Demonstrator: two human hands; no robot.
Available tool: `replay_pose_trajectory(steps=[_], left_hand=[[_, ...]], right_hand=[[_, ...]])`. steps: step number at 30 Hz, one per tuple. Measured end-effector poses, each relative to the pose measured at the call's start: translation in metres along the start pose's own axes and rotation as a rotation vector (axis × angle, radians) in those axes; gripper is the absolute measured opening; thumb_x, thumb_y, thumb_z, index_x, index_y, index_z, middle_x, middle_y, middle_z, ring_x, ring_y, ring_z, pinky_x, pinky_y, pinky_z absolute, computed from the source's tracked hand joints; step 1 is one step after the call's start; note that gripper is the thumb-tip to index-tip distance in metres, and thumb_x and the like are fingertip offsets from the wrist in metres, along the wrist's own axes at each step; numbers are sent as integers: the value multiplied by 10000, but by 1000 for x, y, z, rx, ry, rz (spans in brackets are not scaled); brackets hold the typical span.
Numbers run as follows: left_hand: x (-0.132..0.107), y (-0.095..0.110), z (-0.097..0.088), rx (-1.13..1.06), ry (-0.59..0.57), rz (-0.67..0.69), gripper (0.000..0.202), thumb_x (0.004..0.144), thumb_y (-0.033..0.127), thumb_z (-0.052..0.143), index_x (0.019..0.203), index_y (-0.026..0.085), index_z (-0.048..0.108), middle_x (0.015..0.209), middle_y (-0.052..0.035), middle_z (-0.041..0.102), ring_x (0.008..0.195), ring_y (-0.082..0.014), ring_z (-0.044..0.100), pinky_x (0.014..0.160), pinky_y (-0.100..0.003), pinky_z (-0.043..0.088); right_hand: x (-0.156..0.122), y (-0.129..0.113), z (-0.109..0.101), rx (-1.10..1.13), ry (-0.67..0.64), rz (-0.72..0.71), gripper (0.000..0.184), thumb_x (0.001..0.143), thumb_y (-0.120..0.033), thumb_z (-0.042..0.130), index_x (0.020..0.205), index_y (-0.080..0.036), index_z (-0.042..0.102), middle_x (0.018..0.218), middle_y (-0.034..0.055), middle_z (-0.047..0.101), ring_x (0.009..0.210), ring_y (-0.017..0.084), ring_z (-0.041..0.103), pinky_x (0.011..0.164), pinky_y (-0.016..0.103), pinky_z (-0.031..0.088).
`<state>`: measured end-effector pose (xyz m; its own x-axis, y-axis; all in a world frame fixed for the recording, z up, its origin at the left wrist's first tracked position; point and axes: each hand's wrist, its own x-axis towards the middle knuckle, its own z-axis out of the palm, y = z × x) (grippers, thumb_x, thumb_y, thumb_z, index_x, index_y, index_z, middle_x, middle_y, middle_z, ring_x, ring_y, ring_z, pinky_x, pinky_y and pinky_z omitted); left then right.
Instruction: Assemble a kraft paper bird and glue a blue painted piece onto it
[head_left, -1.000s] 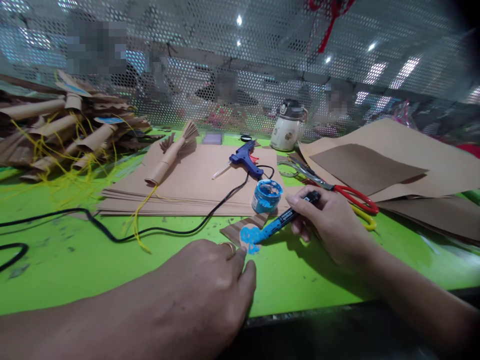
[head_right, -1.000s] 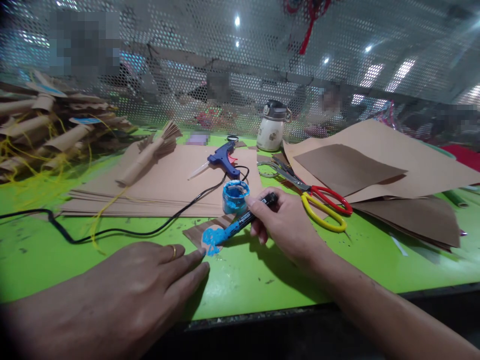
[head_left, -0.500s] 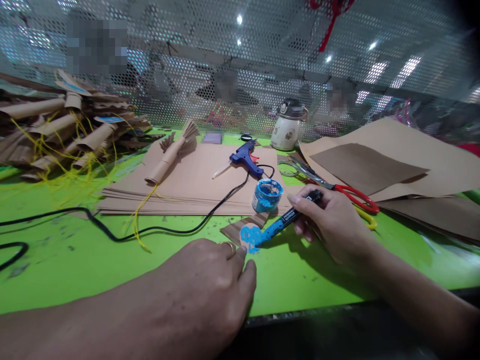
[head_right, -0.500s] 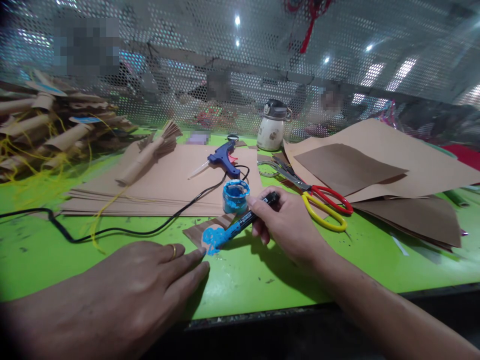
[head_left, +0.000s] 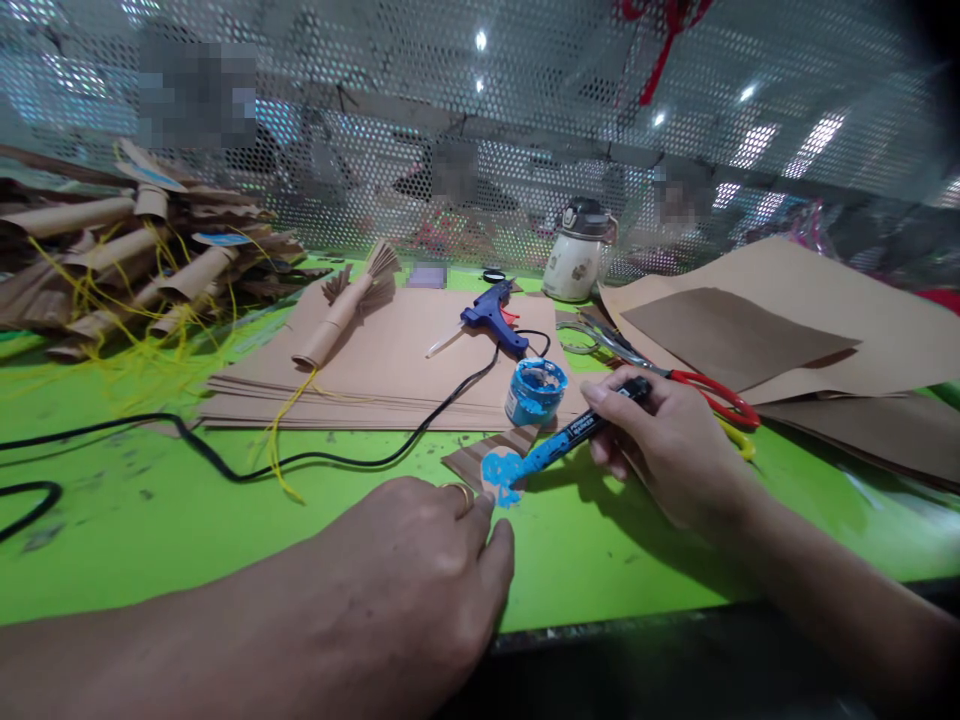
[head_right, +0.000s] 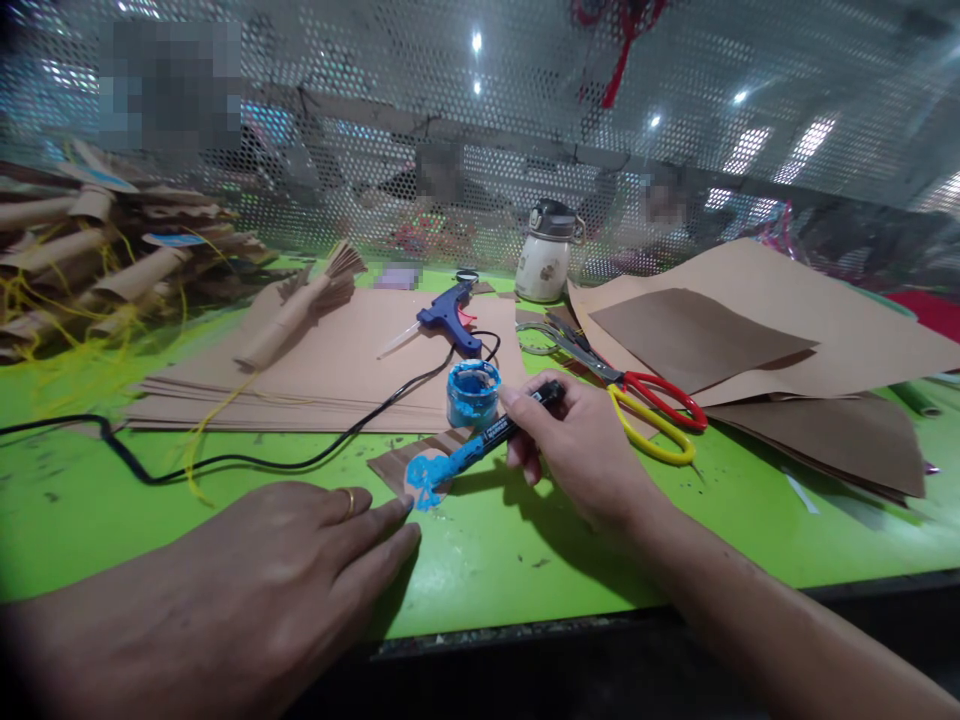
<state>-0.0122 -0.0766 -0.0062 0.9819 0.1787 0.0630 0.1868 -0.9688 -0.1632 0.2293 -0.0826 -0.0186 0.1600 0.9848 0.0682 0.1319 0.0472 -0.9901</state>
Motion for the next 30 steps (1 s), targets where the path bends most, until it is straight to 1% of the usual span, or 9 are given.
replay_pose_trajectory(steps=[7, 11, 16, 21, 24, 27, 30], left_hand=[[-1, 0, 1, -9, 3, 10, 152, 824, 50, 537, 915, 146, 610, 751, -83, 625, 654, -231, 567, 549, -348, 451], [-1, -1, 0, -11, 0, 18, 174, 813, 39, 520, 898, 142, 631, 755, -81, 623, 634, -240, 569, 521, -374, 461], [0, -1, -2, -7, 0, 8, 219, 813, 19, 481, 887, 137, 650, 740, -71, 609, 622, -251, 574, 495, -409, 474], [0, 0, -1, -24, -17, 15, 228, 818, 20, 477, 879, 151, 654, 769, -71, 622, 619, -256, 580, 476, -420, 478], [0, 0, 0, -24, -9, 9, 230, 813, 19, 481, 890, 144, 658, 780, -79, 637, 626, -257, 586, 488, -417, 486], [0, 0, 0, -13, 11, 15, 201, 810, 35, 501, 896, 130, 655, 780, -92, 642, 654, -260, 595, 520, -410, 498], [-1, 0, 0, -1, -3, 13, 189, 808, 36, 515, 901, 133, 648, 775, -90, 639, 657, -251, 592, 536, -394, 494]], right_hand=[[0, 0, 2, -60, -69, 18, 331, 849, -502, 721, 780, -204, 594, 529, -6, 656, 401, 112, 540, 409, 221, 430], [0, 0, 3, -75, -73, 25, 355, 830, -525, 734, 788, -201, 596, 537, -2, 657, 411, 118, 548, 420, 231, 437], [-1, 0, 3, -79, -81, 27, 340, 860, -510, 708, 794, -197, 593, 547, 0, 660, 416, 115, 552, 422, 230, 441], [-2, -2, 5, -88, -121, 41, 346, 870, -500, 698, 762, -197, 572, 519, -11, 643, 385, 101, 538, 398, 211, 412], [-1, -2, 4, -73, -104, 55, 357, 854, -512, 710, 752, -198, 572, 519, -11, 642, 381, 103, 537, 400, 216, 415], [0, 0, 3, -55, -65, 38, 346, 854, -520, 707, 764, -205, 595, 535, -11, 648, 399, 111, 549, 412, 228, 438], [0, 0, 3, -81, -64, 41, 344, 852, -521, 709, 753, -213, 590, 547, -7, 653, 410, 117, 554, 418, 237, 443]])
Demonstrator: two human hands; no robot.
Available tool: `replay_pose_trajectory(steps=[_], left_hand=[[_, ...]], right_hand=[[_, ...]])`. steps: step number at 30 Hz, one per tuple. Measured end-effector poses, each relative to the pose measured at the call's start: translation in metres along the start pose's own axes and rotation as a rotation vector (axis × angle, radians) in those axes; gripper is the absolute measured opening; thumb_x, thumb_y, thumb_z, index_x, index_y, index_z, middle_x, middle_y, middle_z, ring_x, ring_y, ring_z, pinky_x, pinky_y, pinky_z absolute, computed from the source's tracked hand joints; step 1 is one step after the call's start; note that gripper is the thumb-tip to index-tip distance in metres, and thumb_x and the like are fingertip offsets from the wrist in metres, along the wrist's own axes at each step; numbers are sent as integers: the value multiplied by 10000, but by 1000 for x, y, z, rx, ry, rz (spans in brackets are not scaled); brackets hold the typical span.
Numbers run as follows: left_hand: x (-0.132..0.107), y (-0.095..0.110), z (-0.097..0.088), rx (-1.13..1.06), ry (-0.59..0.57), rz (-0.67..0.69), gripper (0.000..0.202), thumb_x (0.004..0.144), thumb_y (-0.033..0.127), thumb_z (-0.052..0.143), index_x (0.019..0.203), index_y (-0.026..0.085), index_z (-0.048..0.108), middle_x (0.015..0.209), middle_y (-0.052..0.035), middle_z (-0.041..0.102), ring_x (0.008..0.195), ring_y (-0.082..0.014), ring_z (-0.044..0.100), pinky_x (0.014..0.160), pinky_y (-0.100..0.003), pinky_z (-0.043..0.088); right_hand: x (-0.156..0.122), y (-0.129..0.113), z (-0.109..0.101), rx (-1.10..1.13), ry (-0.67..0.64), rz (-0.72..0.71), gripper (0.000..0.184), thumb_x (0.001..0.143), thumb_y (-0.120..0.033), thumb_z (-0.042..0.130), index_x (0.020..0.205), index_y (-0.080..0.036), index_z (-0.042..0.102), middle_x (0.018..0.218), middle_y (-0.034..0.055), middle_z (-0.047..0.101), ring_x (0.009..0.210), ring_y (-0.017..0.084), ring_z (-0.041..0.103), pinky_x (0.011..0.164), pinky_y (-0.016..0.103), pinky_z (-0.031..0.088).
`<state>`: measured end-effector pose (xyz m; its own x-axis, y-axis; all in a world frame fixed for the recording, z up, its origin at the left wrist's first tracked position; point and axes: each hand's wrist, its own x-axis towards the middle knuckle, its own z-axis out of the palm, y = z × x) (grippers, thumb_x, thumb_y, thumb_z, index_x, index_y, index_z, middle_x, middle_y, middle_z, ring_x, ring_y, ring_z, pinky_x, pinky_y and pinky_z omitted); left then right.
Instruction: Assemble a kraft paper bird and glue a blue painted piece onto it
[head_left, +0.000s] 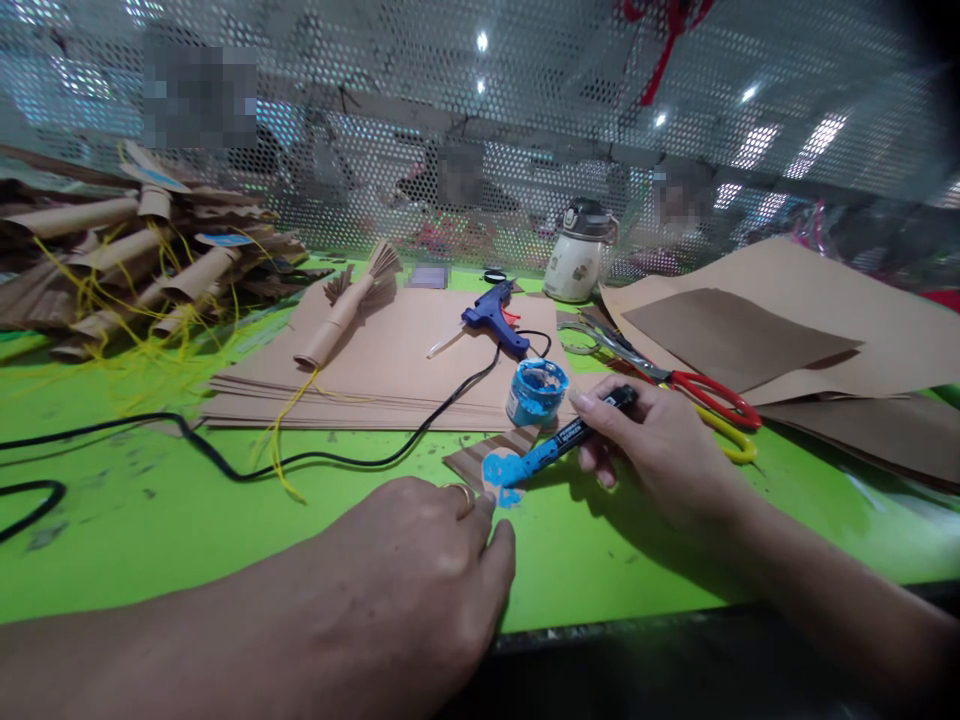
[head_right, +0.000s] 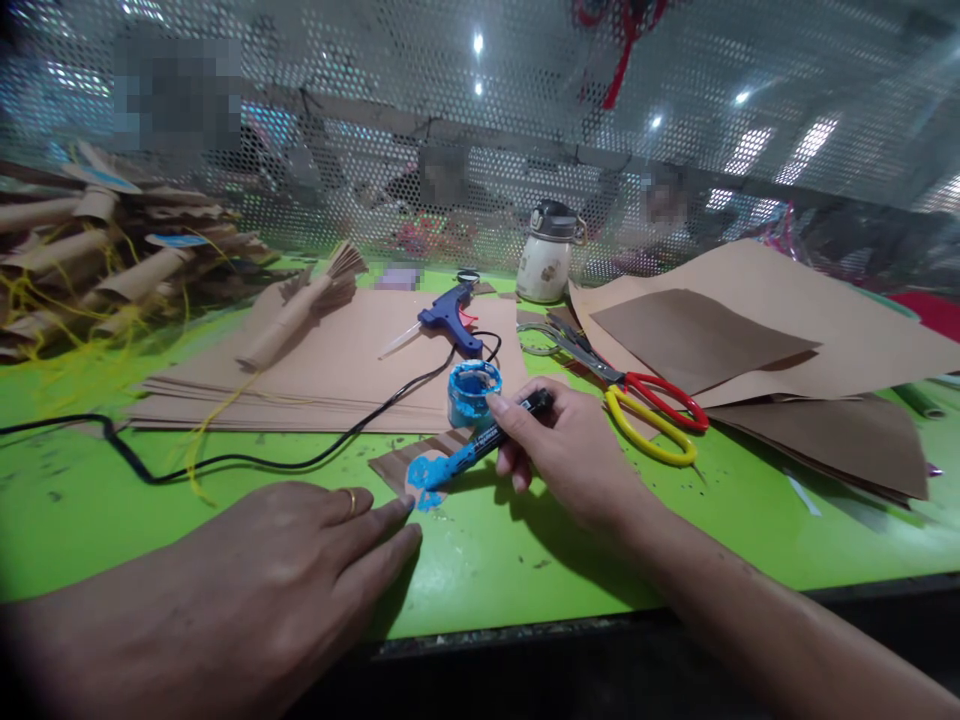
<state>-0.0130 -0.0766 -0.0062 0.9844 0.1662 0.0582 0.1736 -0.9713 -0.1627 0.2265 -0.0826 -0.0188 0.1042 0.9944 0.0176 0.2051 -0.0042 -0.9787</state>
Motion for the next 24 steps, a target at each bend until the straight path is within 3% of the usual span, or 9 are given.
replay_pose_trajectory(steps=[7, 24], left_hand=[[0, 0, 0, -16, 9, -2, 211, 806, 23, 492, 887, 144, 645, 763, -79, 626, 622, -251, 576, 495, -400, 476], [0, 0, -2, 0, -30, -8, 151, 821, 38, 519, 863, 147, 615, 755, -87, 629, 665, -237, 584, 559, -359, 485]], right_hand=[[-1, 0, 1, 7, -53, 9, 337, 875, -491, 698, 768, -193, 583, 524, -11, 645, 388, 98, 539, 398, 206, 413], [4, 4, -4, 111, 127, -87, 318, 836, -488, 749, 807, -198, 621, 528, -12, 629, 442, 110, 536, 404, 199, 410]])
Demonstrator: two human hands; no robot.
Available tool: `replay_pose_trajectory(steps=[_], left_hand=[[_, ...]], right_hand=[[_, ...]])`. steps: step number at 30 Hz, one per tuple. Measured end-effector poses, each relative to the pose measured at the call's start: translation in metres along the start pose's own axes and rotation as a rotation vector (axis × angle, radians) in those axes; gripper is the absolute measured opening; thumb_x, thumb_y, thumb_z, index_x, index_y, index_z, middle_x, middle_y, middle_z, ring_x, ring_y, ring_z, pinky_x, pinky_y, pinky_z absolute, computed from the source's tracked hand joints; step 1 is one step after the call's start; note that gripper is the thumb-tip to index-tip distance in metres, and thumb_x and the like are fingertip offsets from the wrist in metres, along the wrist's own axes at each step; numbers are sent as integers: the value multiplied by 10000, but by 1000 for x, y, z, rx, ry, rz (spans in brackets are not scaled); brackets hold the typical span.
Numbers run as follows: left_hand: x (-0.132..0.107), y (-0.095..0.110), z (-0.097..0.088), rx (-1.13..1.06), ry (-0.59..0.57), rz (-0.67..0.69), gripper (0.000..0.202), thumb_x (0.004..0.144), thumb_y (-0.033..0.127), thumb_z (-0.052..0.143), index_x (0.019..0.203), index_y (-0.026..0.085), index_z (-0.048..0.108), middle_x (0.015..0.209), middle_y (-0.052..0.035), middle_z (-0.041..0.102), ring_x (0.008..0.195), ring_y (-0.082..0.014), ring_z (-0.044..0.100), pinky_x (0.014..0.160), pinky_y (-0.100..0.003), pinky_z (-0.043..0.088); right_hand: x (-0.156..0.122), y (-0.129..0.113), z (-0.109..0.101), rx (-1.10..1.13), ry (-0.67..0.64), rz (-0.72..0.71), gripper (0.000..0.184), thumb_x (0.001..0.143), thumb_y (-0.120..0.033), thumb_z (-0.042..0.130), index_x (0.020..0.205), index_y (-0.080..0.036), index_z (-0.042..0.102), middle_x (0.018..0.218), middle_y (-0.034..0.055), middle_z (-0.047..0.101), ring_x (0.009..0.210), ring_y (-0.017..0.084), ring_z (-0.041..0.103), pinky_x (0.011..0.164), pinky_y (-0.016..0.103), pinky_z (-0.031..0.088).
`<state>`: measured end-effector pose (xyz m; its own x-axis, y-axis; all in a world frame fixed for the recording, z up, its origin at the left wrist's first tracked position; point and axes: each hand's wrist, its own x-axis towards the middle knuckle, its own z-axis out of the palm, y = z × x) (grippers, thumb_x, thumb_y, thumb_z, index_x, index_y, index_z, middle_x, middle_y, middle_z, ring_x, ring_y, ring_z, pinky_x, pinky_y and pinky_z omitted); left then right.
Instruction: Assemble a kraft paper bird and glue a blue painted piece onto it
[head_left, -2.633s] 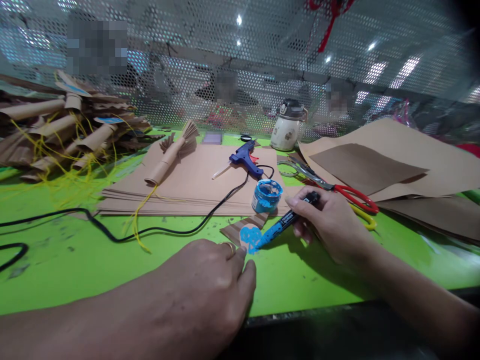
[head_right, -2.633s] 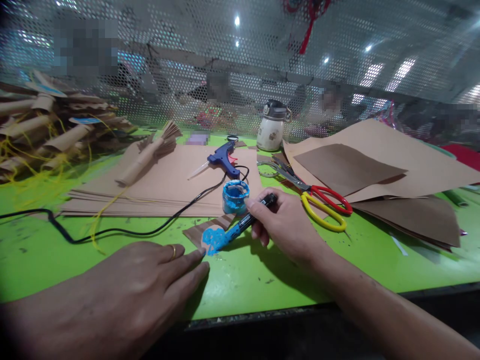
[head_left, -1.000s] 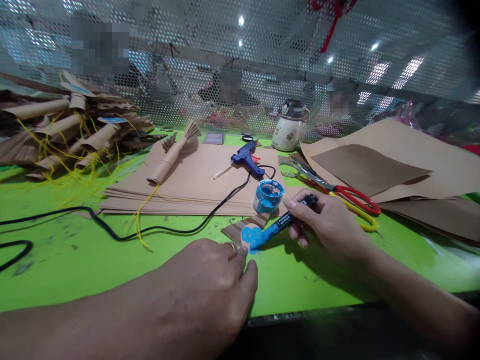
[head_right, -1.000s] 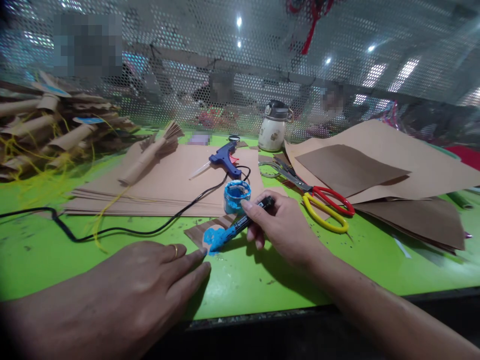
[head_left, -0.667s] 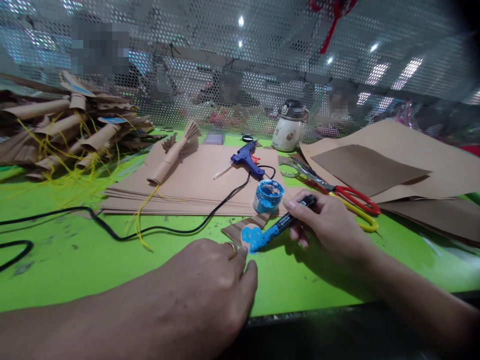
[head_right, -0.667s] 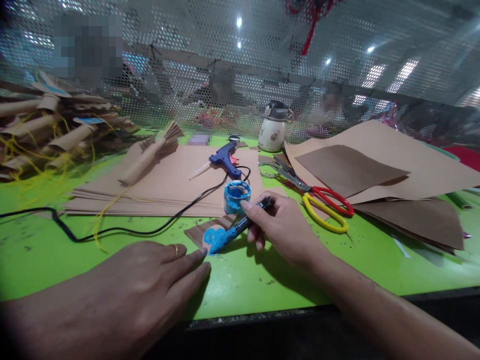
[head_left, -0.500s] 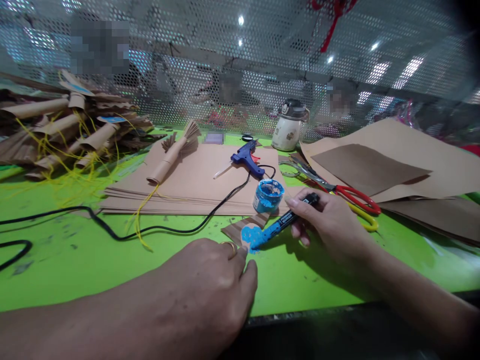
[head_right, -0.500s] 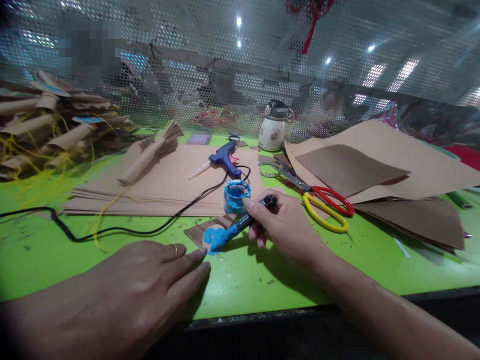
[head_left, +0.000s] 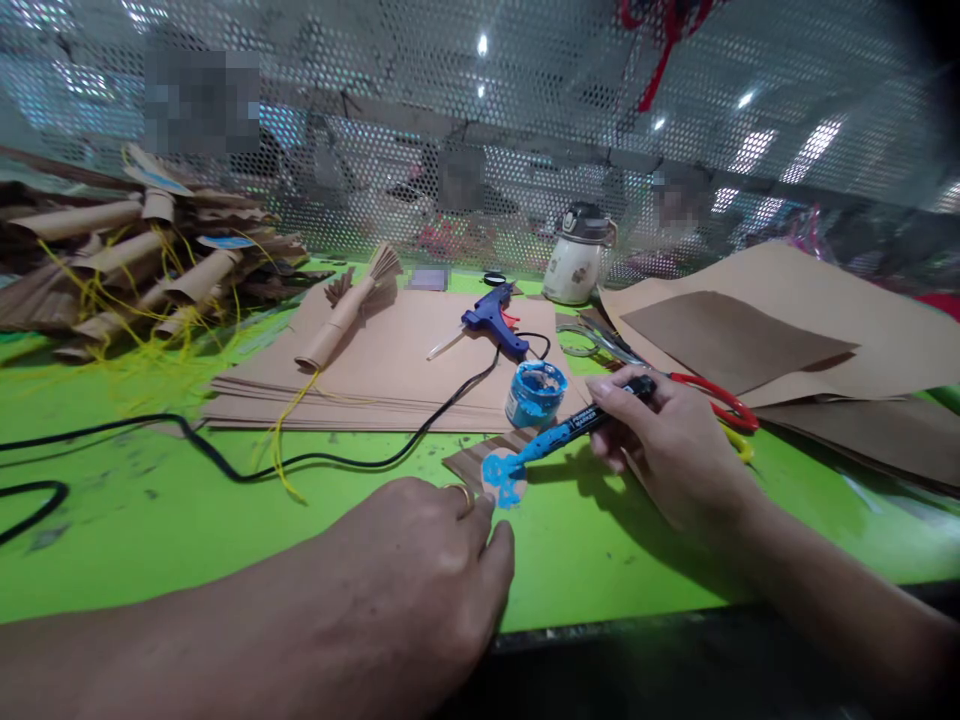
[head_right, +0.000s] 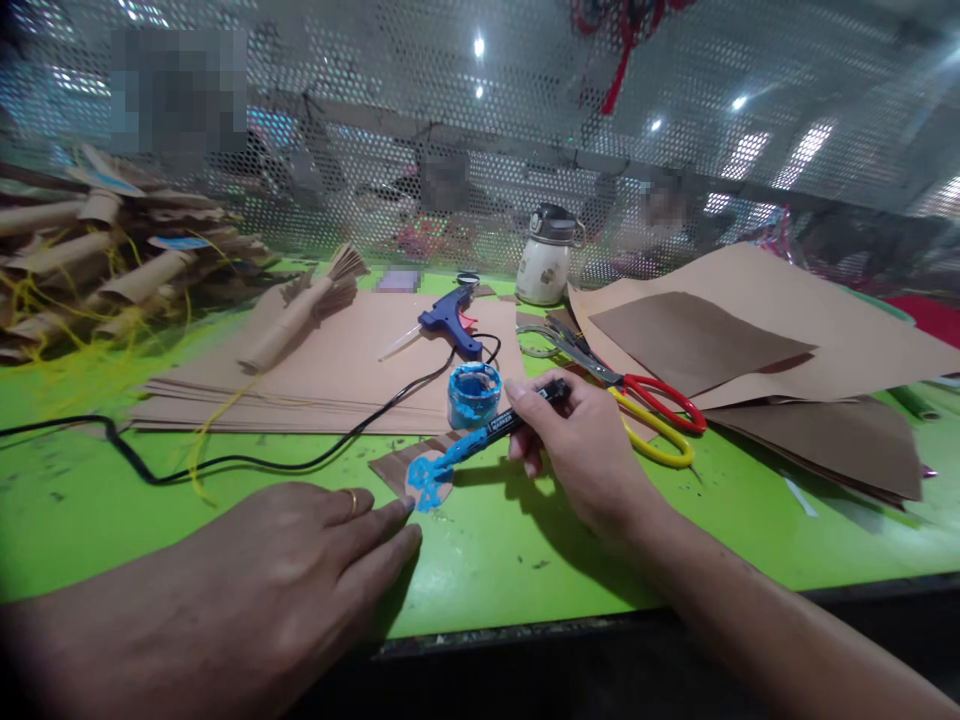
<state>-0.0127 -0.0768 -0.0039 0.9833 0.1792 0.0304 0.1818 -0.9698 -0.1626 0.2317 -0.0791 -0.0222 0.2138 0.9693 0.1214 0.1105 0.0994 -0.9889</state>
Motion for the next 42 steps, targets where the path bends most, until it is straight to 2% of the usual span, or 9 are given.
replay_pose_trajectory(steps=[5, 17, 23, 26, 29, 34, 38, 42], left_hand=[[0, 0, 1, -5, 5, -6, 167, 833, 45, 511, 913, 144, 618, 765, -91, 637, 659, -231, 576, 561, -351, 476], [-1, 0, 3, 17, 8, -6, 151, 835, 59, 518, 887, 144, 630, 779, -95, 645, 699, -235, 597, 580, -353, 499], [0, 0, 3, 16, 9, -10, 164, 852, 57, 499, 874, 147, 633, 776, -93, 641, 688, -232, 593, 581, -361, 501], [0, 0, 2, 14, 28, -14, 198, 859, 48, 475, 882, 145, 645, 753, -80, 625, 672, -238, 591, 558, -374, 502], [-1, -1, 4, 20, 40, -17, 239, 845, 35, 454, 900, 138, 662, 725, -73, 612, 628, -245, 579, 519, -391, 493], [0, -3, 14, 39, 99, -5, 203, 837, 66, 470, 854, 137, 660, 701, -99, 627, 596, -261, 583, 526, -412, 502], [2, -4, 14, 50, 86, -9, 185, 810, 75, 500, 856, 145, 665, 717, -98, 655, 582, -272, 610, 513, -418, 518], [3, -4, 9, 63, 35, -26, 230, 792, 77, 523, 952, 117, 684, 831, -145, 703, 622, -280, 658, 531, -408, 545]], right_hand=[[0, 1, -1, 23, -4, -10, 307, 830, -472, 761, 786, -204, 616, 522, -26, 602, 445, 113, 534, 393, 201, 399], [0, 0, -2, -3, 64, -75, 299, 836, -459, 761, 790, -208, 606, 517, -29, 603, 432, 103, 515, 387, 195, 384], [-1, 0, 1, 109, 102, -134, 263, 829, -413, 779, 815, -224, 597, 558, -42, 604, 441, 108, 534, 385, 207, 400], [-2, -5, 1, 123, 115, -181, 224, 850, -382, 762, 820, -222, 608, 563, -36, 612, 447, 112, 544, 398, 217, 419], [1, -12, -3, 113, 196, -272, 186, 874, -347, 734, 812, -224, 609, 542, -39, 596, 447, 118, 546, 397, 224, 415], [14, -23, -10, -61, 313, -438, 204, 873, -364, 726, 787, -226, 604, 517, -33, 602, 405, 118, 521, 366, 238, 382], [26, -21, -2, -227, 218, -385, 274, 854, -415, 732, 768, -201, 584, 482, -30, 597, 369, 98, 479, 371, 228, 371], [37, -13, 8, -311, 113, -328, 345, 820, -480, 740, 784, -189, 557, 476, -30, 601, 383, 98, 491, 399, 217, 382]])
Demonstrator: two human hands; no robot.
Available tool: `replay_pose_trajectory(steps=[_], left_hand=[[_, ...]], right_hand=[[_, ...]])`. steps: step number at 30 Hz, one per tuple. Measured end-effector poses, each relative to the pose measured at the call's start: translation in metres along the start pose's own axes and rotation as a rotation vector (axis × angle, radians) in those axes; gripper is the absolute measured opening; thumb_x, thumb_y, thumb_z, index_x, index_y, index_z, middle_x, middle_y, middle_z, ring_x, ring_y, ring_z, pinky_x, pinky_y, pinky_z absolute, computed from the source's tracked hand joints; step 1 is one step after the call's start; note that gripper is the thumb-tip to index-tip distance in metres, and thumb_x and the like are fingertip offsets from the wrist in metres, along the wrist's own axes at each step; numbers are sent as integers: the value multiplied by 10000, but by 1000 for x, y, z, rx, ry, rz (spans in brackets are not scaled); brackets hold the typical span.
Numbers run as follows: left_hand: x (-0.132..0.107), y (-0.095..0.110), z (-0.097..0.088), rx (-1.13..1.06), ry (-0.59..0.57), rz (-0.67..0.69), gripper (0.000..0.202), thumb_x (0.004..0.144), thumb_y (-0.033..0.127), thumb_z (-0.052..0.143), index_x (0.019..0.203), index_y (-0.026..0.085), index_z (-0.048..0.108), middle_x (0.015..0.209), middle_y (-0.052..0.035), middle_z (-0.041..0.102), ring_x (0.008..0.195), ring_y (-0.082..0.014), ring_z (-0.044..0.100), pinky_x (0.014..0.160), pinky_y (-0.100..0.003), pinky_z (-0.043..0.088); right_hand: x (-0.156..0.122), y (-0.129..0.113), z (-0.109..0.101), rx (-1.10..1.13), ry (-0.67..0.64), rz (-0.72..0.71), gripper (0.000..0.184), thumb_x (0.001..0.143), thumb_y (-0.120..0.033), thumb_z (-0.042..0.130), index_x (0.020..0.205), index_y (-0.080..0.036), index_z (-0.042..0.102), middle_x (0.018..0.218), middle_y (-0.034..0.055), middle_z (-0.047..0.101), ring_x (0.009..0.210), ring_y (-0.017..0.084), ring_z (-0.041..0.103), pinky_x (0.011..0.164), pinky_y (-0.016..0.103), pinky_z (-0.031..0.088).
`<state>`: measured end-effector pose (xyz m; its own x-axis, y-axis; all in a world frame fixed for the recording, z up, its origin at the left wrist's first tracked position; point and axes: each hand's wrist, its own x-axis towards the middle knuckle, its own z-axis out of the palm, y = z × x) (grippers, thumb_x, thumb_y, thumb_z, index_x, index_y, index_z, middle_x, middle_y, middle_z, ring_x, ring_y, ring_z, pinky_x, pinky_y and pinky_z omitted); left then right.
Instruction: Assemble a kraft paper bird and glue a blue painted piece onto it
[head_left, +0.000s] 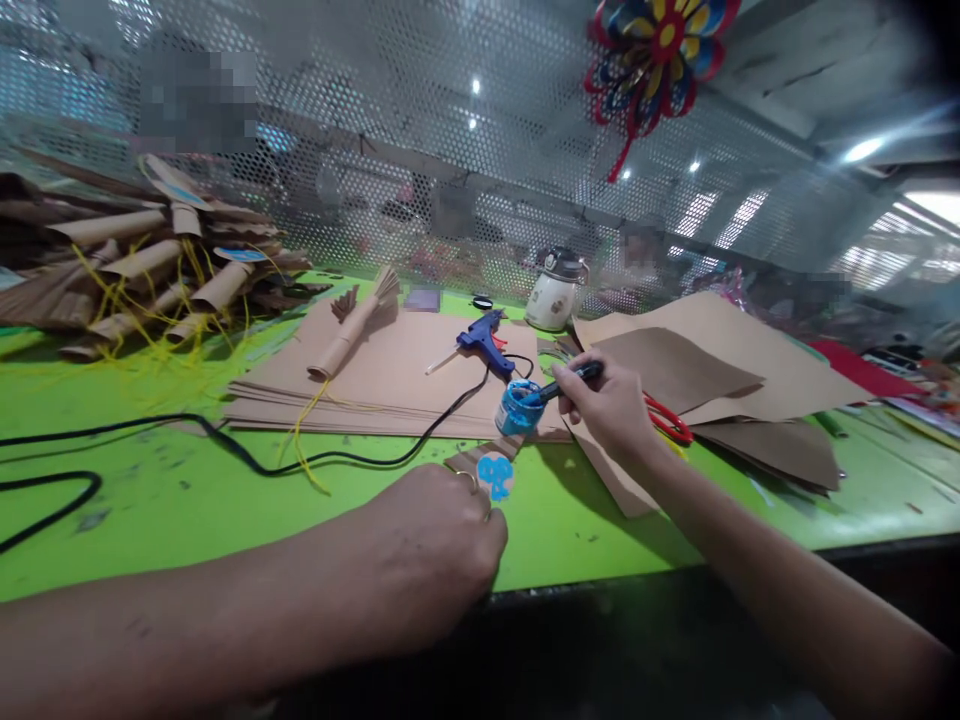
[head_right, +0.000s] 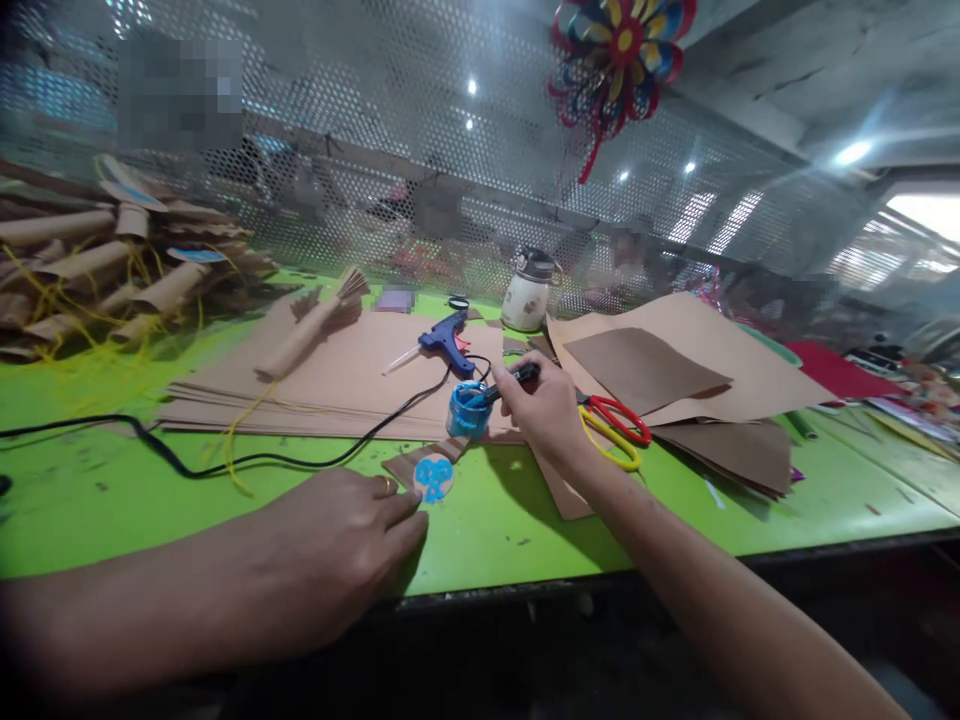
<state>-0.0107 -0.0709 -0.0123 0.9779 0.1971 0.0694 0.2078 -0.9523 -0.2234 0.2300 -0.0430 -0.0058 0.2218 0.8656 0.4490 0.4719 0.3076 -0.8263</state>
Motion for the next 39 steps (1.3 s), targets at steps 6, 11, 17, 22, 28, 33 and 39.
replay_pose_trajectory(steps=[6, 11, 17, 22, 28, 33, 39], left_hand=[[-2, 1, -1, 14, 49, 14, 233, 792, 75, 530, 972, 89, 677, 919, -197, 712, 669, -273, 685, 598, -409, 573], [-1, 2, -3, 13, 36, 18, 199, 779, 64, 551, 921, 96, 686, 834, -163, 709, 644, -266, 675, 597, -402, 570], [-1, 1, -5, 7, 27, 17, 151, 787, 71, 556, 880, 121, 663, 759, -117, 677, 591, -247, 633, 548, -380, 527], [-3, 1, -4, 2, 49, 38, 135, 809, 71, 542, 876, 125, 646, 745, -104, 653, 571, -229, 593, 524, -376, 489], [-1, 2, -8, -29, 31, 63, 207, 831, 52, 506, 910, 131, 680, 756, -76, 641, 586, -237, 578, 507, -403, 479], [-4, 2, -9, -51, -10, 52, 274, 809, 32, 483, 956, 141, 688, 789, -70, 645, 584, -239, 560, 468, -407, 490], [-6, 2, -7, -48, 12, 53, 251, 803, 50, 502, 951, 139, 684, 788, -74, 641, 568, -241, 554, 445, -412, 479]], right_hand=[[11, 7, -1, -65, -104, 41, 425, 778, -564, 749, 764, -172, 584, 445, -48, 554, 383, 81, 436, 401, 213, 334], [8, 1, -10, 40, -162, 80, 427, 766, -549, 769, 798, -155, 608, 508, -21, 609, 433, 93, 500, 451, 225, 416], [5, -21, -31, 139, 52, -57, 258, 800, -381, 784, 808, -167, 640, 501, -32, 607, 406, 87, 485, 412, 213, 373], [-4, -24, -30, 346, -20, 71, 208, 764, -316, 783, 719, -195, 620, 467, -45, 559, 347, 73, 403, 359, 209, 269], [-24, -14, -13, 359, -151, 204, 231, 761, -337, 798, 708, -188, 629, 497, -43, 547, 379, 70, 431, 369, 195, 305], [-29, -8, -13, 261, -233, 203, 238, 775, -364, 803, 715, -193, 647, 465, -50, 527, 382, 83, 444, 372, 207, 343], [-32, -1, -13, 184, -280, 150, 259, 799, -413, 787, 743, -194, 659, 493, -41, 550, 394, 90, 475, 388, 210, 368]])
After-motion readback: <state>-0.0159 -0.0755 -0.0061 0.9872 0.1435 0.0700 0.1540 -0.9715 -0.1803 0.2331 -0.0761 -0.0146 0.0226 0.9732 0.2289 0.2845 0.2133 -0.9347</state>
